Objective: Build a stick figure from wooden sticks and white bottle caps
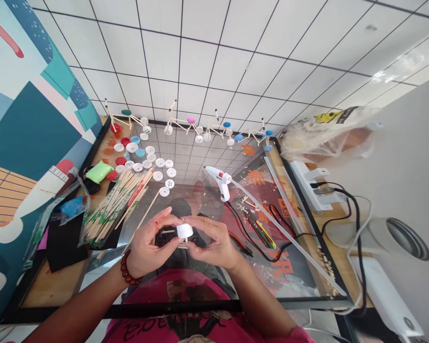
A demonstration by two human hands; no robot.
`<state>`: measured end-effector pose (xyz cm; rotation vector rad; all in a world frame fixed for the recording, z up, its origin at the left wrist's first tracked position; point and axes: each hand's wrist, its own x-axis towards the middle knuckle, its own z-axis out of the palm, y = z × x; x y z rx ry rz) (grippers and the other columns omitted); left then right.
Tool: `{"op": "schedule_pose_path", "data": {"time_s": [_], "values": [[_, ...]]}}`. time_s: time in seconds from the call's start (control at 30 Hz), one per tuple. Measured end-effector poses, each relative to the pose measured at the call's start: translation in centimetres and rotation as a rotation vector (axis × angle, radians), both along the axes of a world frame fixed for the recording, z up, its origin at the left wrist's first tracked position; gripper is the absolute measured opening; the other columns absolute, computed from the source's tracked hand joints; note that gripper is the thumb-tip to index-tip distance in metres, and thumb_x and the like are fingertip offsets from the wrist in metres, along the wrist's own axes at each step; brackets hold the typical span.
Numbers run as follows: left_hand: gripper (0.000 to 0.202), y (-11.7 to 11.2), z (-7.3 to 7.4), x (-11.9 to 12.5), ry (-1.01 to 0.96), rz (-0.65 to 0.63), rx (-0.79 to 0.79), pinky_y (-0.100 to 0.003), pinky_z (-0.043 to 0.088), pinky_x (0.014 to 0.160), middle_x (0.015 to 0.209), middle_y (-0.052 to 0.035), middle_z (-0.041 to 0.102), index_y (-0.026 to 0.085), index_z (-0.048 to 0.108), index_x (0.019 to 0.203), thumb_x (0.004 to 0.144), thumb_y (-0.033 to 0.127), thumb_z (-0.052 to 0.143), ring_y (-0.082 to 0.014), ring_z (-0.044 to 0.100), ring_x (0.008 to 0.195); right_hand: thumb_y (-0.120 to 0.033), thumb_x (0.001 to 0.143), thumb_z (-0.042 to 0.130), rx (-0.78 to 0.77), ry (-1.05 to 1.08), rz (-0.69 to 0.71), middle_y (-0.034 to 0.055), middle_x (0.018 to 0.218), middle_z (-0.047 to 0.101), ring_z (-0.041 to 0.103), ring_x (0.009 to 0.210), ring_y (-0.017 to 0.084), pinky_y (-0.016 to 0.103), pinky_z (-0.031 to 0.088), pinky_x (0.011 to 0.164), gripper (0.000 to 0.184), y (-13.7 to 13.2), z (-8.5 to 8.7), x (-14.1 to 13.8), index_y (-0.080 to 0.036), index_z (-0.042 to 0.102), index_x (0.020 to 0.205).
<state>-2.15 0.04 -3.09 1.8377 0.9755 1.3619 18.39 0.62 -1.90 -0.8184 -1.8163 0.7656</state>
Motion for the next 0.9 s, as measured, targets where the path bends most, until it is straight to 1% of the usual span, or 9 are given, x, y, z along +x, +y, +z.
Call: {"op": "schedule_pose_path", "data": {"time_s": [0.1,0.2,0.27,0.33,0.53,0.77,0.9], "values": [[0.082,-0.1,0.4,0.4,-0.062,0.009,-0.01,-0.035,0.062,0.092,0.107,-0.008,0.077,0.025,0.042,0.154,0.08,0.005,0.074,-0.0193,0.074,0.098,-0.02,0.081,0.078,-0.025,-0.01,0.04,0.0104,0.123,0.076,0.075,0.107,0.022,0.035,0.06,0.097,0.062,0.0,-0.1,0.1,-0.026,0.06,0.14],[0.082,-0.1,1.0,0.8,-0.11,0.007,-0.007,-0.034,0.063,0.089,0.105,-0.0073,0.077,0.026,0.042,0.153,0.08,0.004,0.073,-0.0185,0.074,0.096,-0.03,0.082,0.085,-0.028,0.017,0.04,0.0103,0.119,0.077,0.076,0.103,0.022,0.035,0.061,0.094,0.062,0.0,-0.2,0.2,-0.028,0.062,0.139],[0.082,-0.2,1.2,1.0,-0.114,0.007,-0.003,-0.034,0.063,0.088,0.104,-0.0068,0.077,0.026,0.042,0.153,0.08,0.004,0.073,-0.0181,0.075,0.094,-0.029,0.084,0.083,-0.028,0.025,0.028,0.0092,0.116,0.078,0.077,0.1,0.022,0.034,0.062,0.092,0.056,0.0,-0.2,0.2,-0.029,0.064,0.137],[0.084,-0.2,1.3,1.0,-0.107,0.005,-0.003,-0.034,0.064,0.087,0.103,-0.0064,0.077,0.027,0.04,0.154,0.08,0.004,0.073,-0.0182,0.075,0.092,-0.028,0.085,0.082,-0.031,0.023,0.032,0.0089,0.115,0.078,0.077,0.099,0.022,0.033,0.062,0.091,0.053,-0.1,-0.2,0.2,-0.029,0.065,0.135],[0.086,-0.4,1.1,0.9,-0.065,0.012,0.01,-0.036,0.062,0.089,0.099,-0.0067,0.078,0.026,0.036,0.157,0.081,0.008,0.073,-0.0192,0.076,0.09,-0.029,0.083,0.084,-0.043,0.048,0.052,0.0093,0.114,0.079,0.078,0.098,0.022,0.033,0.064,0.088,0.054,0.0,-0.2,0.4,-0.029,0.067,0.135],[0.085,-0.2,1.1,0.9,-0.064,0.002,0.006,-0.032,0.062,0.087,0.1,-0.0067,0.077,0.026,0.035,0.156,0.081,0.008,0.072,-0.0175,0.076,0.091,-0.026,0.082,0.085,-0.047,0.091,0.06,0.0089,0.112,0.079,0.078,0.096,0.022,0.033,0.063,0.086,0.055,0.0,-0.4,0.4,-0.029,0.068,0.134],[0.085,-0.2,1.1,0.9,-0.068,-0.004,0.006,-0.031,0.062,0.087,0.1,-0.0065,0.077,0.025,0.035,0.155,0.081,0.007,0.072,-0.0169,0.075,0.091,-0.024,0.08,0.086,-0.049,0.091,0.063,0.0088,0.111,0.079,0.078,0.096,0.022,0.033,0.063,0.086,0.058,0.0,-0.4,0.4,-0.029,0.068,0.135]]}}
